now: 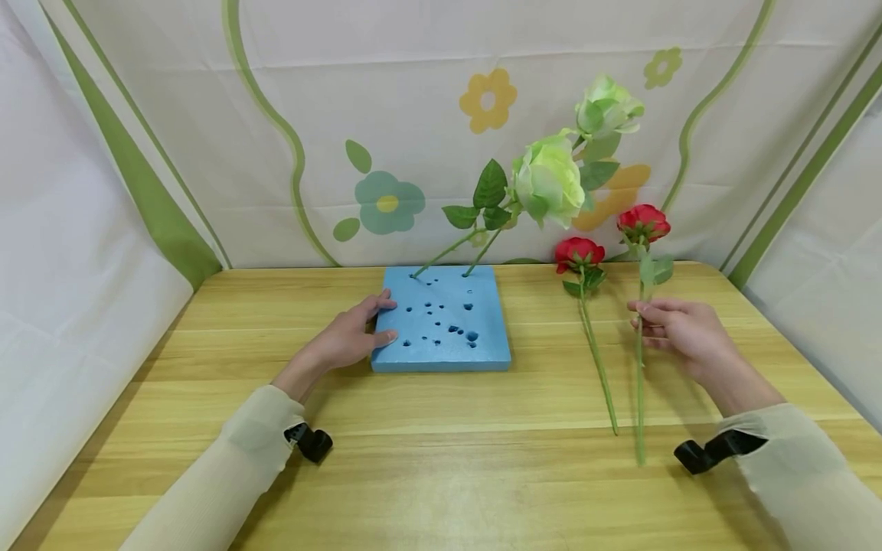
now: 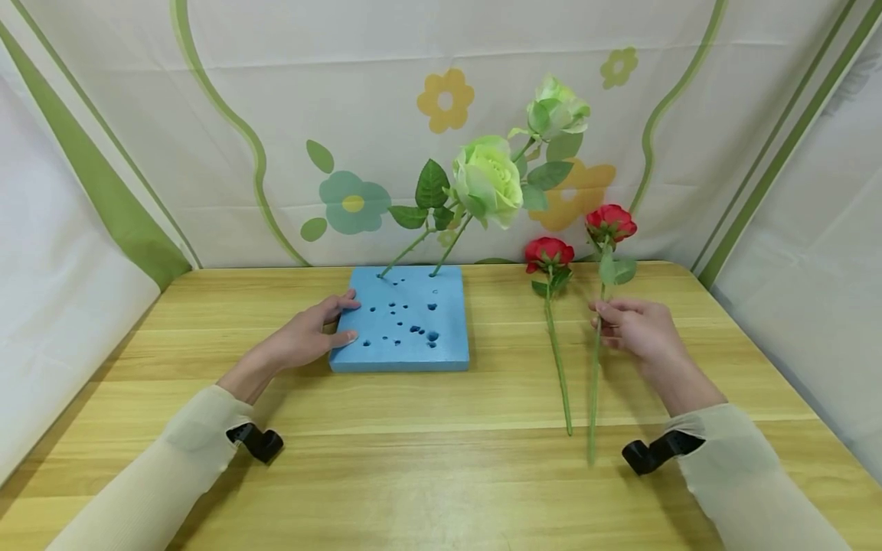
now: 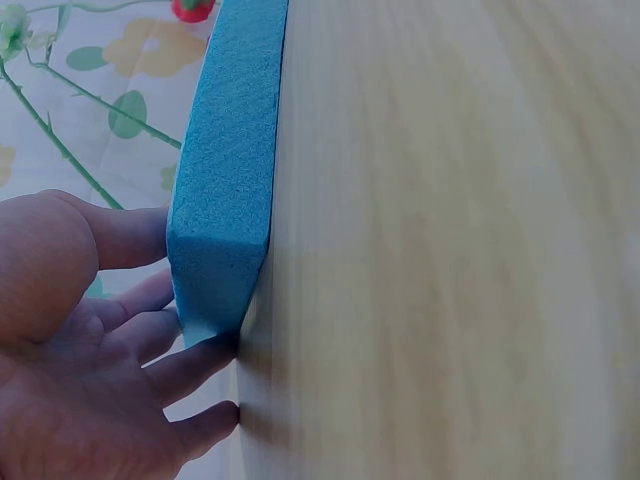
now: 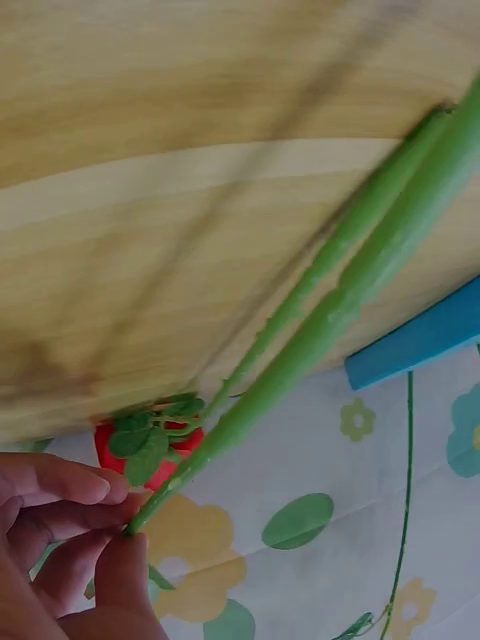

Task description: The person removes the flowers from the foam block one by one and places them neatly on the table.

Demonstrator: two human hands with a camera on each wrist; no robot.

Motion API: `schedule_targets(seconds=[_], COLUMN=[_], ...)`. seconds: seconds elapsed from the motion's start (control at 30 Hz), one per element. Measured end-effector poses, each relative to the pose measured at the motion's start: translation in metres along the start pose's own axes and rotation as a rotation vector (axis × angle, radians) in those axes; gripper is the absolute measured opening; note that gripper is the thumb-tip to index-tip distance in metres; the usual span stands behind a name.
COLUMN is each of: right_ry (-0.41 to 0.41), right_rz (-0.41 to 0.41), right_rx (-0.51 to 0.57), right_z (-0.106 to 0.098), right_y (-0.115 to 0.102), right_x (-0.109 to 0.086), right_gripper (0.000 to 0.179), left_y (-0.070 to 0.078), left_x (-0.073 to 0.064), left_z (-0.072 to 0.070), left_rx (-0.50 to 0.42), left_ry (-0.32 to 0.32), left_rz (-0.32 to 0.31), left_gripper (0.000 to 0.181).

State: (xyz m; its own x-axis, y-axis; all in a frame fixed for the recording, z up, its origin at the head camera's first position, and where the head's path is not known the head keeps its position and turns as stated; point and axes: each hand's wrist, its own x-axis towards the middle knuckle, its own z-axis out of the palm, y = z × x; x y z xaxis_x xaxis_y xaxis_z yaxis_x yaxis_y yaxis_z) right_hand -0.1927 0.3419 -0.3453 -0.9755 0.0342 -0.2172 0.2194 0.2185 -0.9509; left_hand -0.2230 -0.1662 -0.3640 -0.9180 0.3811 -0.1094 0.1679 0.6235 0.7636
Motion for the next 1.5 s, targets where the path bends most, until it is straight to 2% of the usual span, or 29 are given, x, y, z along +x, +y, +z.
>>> schedule_targets(seconds=[0.13, 0.3, 0.43, 0.67, 0.87, 1.03, 1.2, 1.3, 1.5], right_ry=[-0.009, -0.033, -0.051, -0.085, -0.079, -0.05, -0.02, 0.004, 0.156], right_rz=[0.047, 0.102, 0.124, 0.15, 0.172, 0.169, 0.156, 0.146, 0.105], right_rx=[-0.117, -0.161, -0.184, -0.19, -0.226, -0.275, -0.318, -0.318, -0.3], right_z=[-0.006, -0.01, -0.011, -0.013, -0.011, -0.008, -0.004, -0.003, 0.002], right_y=[0.004, 0.007, 0.009, 0.011, 0.011, 0.011, 0.01, 0.011, 0.007], right_x=[0.003, 0.005, 0.008, 0.012, 0.014, 0.016, 0.016, 0.015, 0.013], right_gripper=[0.016, 0.019, 0.031, 0.024, 0.02, 0.022, 0.047, 0.057, 0.057], left_y=[0.0, -0.001, -0.002, -0.002, -0.001, -0.001, -0.001, -0.002, -0.002], left_x=[0.0, 0.0, 0.0, -0.001, 0.0, 0.001, 0.001, 0.001, 0.002], left_z=[0.0, 0.001, 0.001, 0.001, 0.001, 0.001, 0.0, 0.0, 0.001], left_rx=[-0.003, -0.01, -0.016, -0.021, -0.016, -0.011, -0.02, -0.022, -0.02], left_ry=[0.006, 0.011, 0.014, 0.014, 0.013, 0.011, 0.006, -0.002, -0.007], left_rz=[0.004, 0.009, 0.017, 0.025, 0.021, 0.012, 0.009, 0.009, 0.0], left_gripper=[0.055, 0.052, 0.051, 0.048, 0.048, 0.048, 0.047, 0.047, 0.048])
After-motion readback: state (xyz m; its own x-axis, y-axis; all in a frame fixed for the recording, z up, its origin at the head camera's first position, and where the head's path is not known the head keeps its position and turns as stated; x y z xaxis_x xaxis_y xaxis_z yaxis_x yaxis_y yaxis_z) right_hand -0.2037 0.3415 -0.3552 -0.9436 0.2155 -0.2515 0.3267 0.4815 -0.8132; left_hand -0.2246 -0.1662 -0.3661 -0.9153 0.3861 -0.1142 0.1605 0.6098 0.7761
